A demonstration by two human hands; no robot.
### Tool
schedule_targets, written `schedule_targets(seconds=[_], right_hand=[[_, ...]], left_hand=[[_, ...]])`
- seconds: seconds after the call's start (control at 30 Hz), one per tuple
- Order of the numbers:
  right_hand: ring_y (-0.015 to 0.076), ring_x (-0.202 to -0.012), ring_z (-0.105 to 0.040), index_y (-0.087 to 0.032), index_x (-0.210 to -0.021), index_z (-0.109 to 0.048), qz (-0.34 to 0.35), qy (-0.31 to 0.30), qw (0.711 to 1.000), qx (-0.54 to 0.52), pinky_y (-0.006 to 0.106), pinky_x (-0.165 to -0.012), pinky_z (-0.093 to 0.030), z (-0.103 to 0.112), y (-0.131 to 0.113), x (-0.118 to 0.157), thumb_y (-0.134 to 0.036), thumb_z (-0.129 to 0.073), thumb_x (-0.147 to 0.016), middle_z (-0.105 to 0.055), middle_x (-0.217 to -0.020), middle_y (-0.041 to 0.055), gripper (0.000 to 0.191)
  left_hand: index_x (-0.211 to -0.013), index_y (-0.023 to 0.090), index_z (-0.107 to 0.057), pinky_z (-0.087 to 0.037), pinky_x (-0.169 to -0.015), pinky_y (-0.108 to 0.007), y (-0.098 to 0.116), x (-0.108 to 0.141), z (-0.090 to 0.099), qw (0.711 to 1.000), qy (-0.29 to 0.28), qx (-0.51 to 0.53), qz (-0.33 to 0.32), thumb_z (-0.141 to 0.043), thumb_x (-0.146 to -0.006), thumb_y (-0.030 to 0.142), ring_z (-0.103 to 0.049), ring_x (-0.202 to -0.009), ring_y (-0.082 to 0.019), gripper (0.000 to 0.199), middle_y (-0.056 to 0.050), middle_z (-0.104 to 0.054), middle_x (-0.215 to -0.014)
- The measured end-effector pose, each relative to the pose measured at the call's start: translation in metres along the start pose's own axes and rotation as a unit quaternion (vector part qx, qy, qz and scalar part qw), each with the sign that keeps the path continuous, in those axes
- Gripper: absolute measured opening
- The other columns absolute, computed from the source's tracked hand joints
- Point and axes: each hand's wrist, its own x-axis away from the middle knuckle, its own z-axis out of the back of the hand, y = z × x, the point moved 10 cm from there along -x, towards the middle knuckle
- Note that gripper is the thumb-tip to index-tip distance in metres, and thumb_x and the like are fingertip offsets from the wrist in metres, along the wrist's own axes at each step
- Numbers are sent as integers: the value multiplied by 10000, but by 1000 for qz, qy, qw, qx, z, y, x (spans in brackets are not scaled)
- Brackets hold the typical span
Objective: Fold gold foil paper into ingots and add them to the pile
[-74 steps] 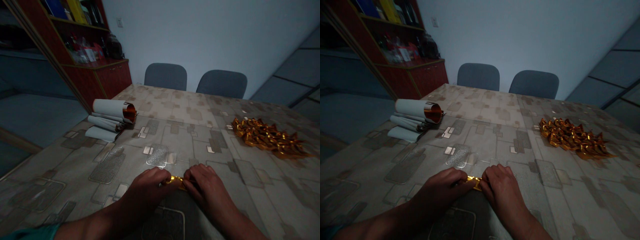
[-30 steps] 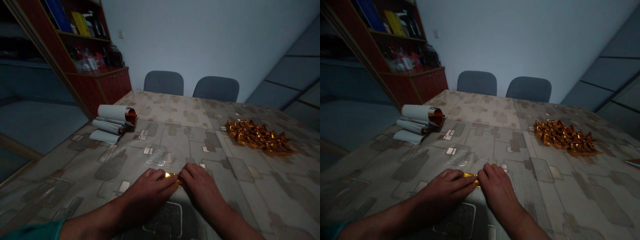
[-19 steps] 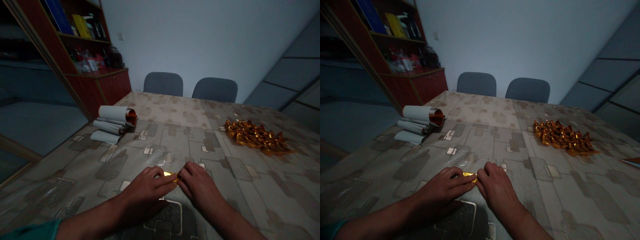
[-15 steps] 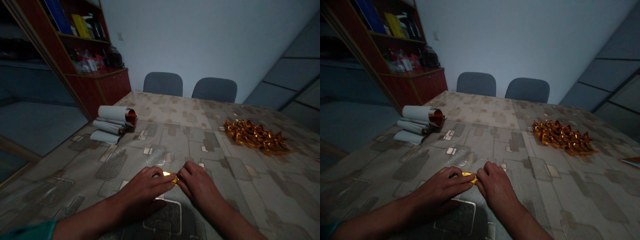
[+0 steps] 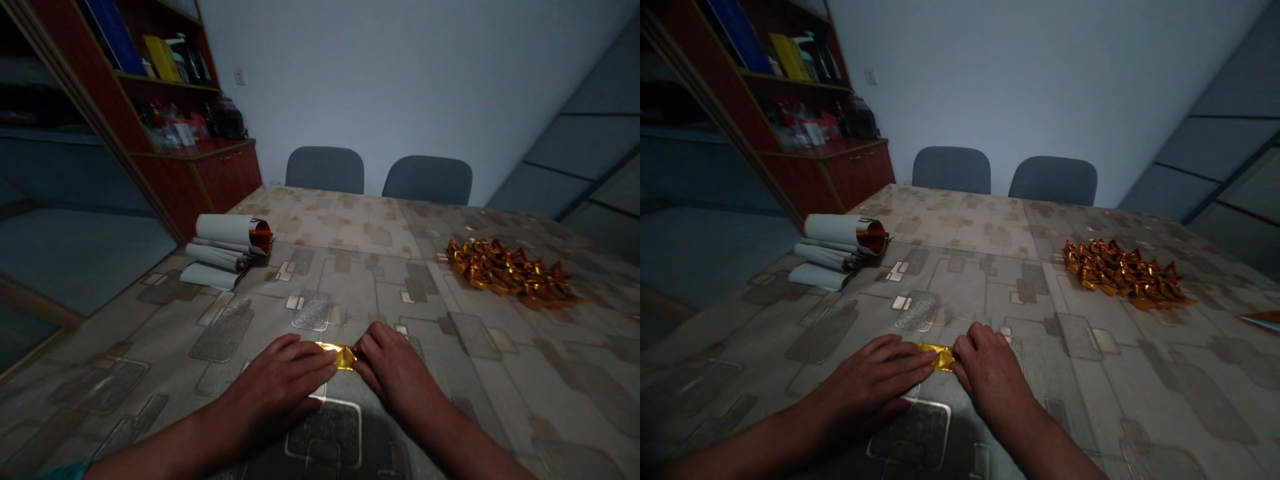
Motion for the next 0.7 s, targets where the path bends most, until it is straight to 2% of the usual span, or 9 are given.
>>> schedule_targets(seconds=[0.2, 0.33, 0.47, 0.6, 0.7], right_hand=[[238, -785, -616, -197, -856, -602, 8, 8, 1000, 12, 348, -686, -464, 0, -3, -1, -205, -710, -900, -615, -849, 40, 116], [239, -786, -620, -185, -849, -606, -3, -3, 1000, 17, 347, -687, -472, -1, -1, -2, -194, -712, -895, -619, -850, 47, 116], [219, -817, -620, -190, -905, -631, -17, -48, 998, -38, 334, -719, -476, 3, 4, -2, -180, -674, -928, -632, -912, 53, 50], [214, -866, -600, -209, -980, -644, -35, -77, 992, -93, 334, -771, -466, 14, 13, 1, -185, -652, -949, -631, -965, 54, 41], [212, -885, -586, -205, -1004, -629, -48, -94, 984, -146, 319, -771, -455, 16, 19, 2, -165, -627, -954, -626, -996, 60, 64]], left_hand=[[-1255, 176, -606, -467, -983, -413, 13, -13, 12, 997, 42, -36, -51, -564, -961, 181, -631, -1104, -234, 297, -85, -717, -1250], [-1279, 140, -587, -456, -984, -435, 20, -28, 3, 996, 32, -42, -73, -533, -988, 213, -625, -1071, -240, 306, -103, -711, -1247], [-1353, 179, -551, -432, -1005, -427, 13, -27, -5, 998, -9, -29, -63, -609, -958, 247, -617, -1120, -240, 405, -66, -692, -1296], [-1448, 244, -467, -312, -1130, -471, 4, -18, -8, 997, -59, 4, -55, -652, -943, 375, -565, -1246, -249, 554, -54, -630, -1397], [-1446, 278, -476, -281, -1134, -481, -2, -19, -12, 996, -79, 38, -31, -642, -947, 428, -553, -1245, -266, 547, -42, -599, -1438]])
